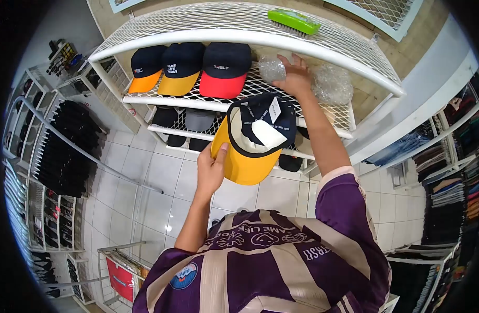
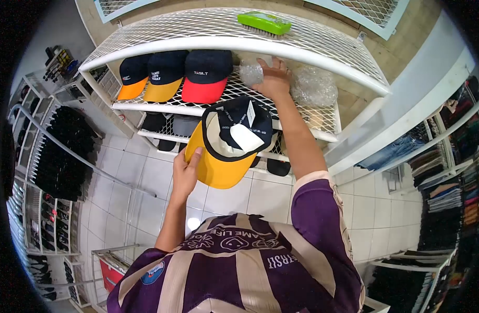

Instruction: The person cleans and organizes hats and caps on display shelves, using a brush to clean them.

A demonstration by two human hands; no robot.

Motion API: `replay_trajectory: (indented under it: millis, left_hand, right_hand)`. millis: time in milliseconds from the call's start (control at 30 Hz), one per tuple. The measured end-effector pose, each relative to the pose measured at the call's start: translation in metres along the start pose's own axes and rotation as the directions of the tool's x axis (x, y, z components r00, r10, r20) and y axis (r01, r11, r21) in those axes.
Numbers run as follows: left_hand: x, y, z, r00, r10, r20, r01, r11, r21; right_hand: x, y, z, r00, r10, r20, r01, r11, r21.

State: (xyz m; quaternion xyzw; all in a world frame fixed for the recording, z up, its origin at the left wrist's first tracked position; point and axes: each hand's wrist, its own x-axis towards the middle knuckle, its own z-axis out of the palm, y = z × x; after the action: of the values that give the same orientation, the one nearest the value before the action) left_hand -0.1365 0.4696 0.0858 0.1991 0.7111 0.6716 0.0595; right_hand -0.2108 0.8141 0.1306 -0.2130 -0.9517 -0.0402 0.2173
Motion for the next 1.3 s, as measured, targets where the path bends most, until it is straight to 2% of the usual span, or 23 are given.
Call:
replay_trajectory:
  millis: [100,133,200,267,367,433,467,533,567,633,667,733,800,867,900,933,967,1000,1100,1200,1233,1267,1300]
  left_hand:
    - [-0.001,-0.008,0.0,1.0,0.005,-0.019,-0.005,1.0,0.006]
    - [-0.004,-0.01,-0.001,0.999,0.019,-0.035,-0.018,0.999,0.027]
    - [-0.005,-0.02,-0.002,0.998,-0.007,-0.062,0.009,1.0,0.03]
    - [-0.005,-0.023,-0.002,0.998,-0.004,-0.068,0.008,0.998,0.069]
    - [-0.007,-0.013,0.001,0.996,-0.016,-0.087,0.025,0.994,0.107]
    - [-0.007,-0.01,0.005,0.996,0.033,-0.081,-0.02,0.987,0.157]
    - [-0.007,-0.009,0.006,0.996,0.033,-0.077,-0.021,0.987,0.162]
    - [-0.007,-0.006,0.009,0.997,0.043,-0.065,-0.03,0.982,0.188]
    - [-0.007,-0.007,0.009,0.998,0.047,-0.045,-0.037,0.98,0.193]
    - [-0.006,-0.009,0.013,0.995,0.088,-0.039,-0.08,0.982,0.171]
    - [-0.008,-0.006,0.015,0.995,0.094,-0.017,-0.09,0.982,0.169]
    - [-0.011,0.003,0.017,0.992,0.124,-0.037,-0.116,0.979,0.171]
    - [-0.008,0.003,0.017,0.993,0.118,0.007,-0.117,0.979,0.164]
    - [-0.006,0.002,0.017,0.98,0.185,-0.071,-0.181,0.982,0.055]
    - [-0.005,0.004,0.015,0.967,0.249,-0.058,-0.235,0.955,0.181]
    - [-0.003,0.005,0.014,0.965,0.257,-0.055,-0.244,0.953,0.18]
    - [-0.002,0.005,0.013,0.978,0.208,-0.015,-0.2,0.958,0.205]
    - [-0.002,0.004,0.012,0.988,0.153,0.021,-0.154,0.961,0.231]
    - [0.003,0.004,0.015,0.981,0.194,0.012,-0.193,0.967,0.168]
    - [0.01,-0.001,0.023,0.975,0.224,0.008,-0.224,0.969,0.102]
    - [0.011,-0.004,0.022,0.966,0.257,-0.015,-0.255,0.965,0.065]
    - [0.011,-0.004,0.019,0.965,0.262,-0.018,-0.26,0.963,0.068]
    - [0.011,0.0,0.015,0.976,0.219,-0.011,-0.216,0.968,0.128]
  right_hand:
    - [-0.002,0.0,-0.009,0.99,0.042,-0.137,0.001,0.954,0.3]
    - [-0.009,0.004,-0.006,0.95,0.121,-0.289,0.005,0.916,0.401]
    - [-0.044,-0.004,-0.071,0.975,0.092,-0.202,0.104,0.618,0.779]
    - [-0.082,-0.003,-0.093,0.993,0.085,-0.082,0.05,0.323,0.945]
    - [-0.136,-0.007,-0.112,0.986,0.048,-0.162,0.134,0.362,0.923]
    - [-0.165,-0.01,-0.13,0.983,0.042,-0.179,0.162,0.259,0.952]
    - [-0.178,-0.013,-0.136,0.983,0.048,-0.178,0.161,0.255,0.953]
    - [-0.2,-0.023,-0.144,0.994,-0.056,-0.097,0.101,0.06,0.993]
    - [-0.203,-0.027,-0.139,0.994,-0.035,-0.099,0.101,0.061,0.993]
    - [-0.203,-0.033,-0.117,0.98,-0.193,-0.056,0.131,0.401,0.907]
    - [-0.201,-0.037,-0.111,0.983,-0.171,-0.059,0.125,0.409,0.904]
    - [-0.196,-0.047,-0.099,0.997,-0.074,-0.027,0.069,0.657,0.751]
    - [-0.195,-0.061,-0.085,0.995,-0.02,-0.103,0.087,0.696,0.712]
    - [-0.195,-0.073,-0.07,0.984,0.029,-0.173,0.097,0.731,0.675]
    - [-0.193,-0.077,-0.061,0.983,0.061,-0.174,0.061,0.783,0.619]
    - [-0.189,-0.081,-0.054,0.98,0.089,-0.175,0.024,0.829,0.559]
    - [-0.186,-0.085,-0.046,0.961,0.061,-0.269,0.095,0.84,0.534]
    - [-0.182,-0.088,-0.044,0.961,0.058,-0.27,0.099,0.84,0.534]
    - [-0.167,-0.1,-0.039,0.982,-0.011,-0.191,0.097,0.89,0.446]
    - [-0.146,-0.107,-0.025,0.974,-0.032,-0.224,0.12,0.911,0.394]
    - [-0.145,-0.107,-0.027,0.982,-0.034,-0.185,0.099,0.929,0.358]
    - [-0.146,-0.104,-0.032,0.981,-0.036,-0.19,0.104,0.927,0.36]
    - [-0.149,-0.094,-0.04,0.985,-0.077,-0.155,0.152,0.814,0.56]
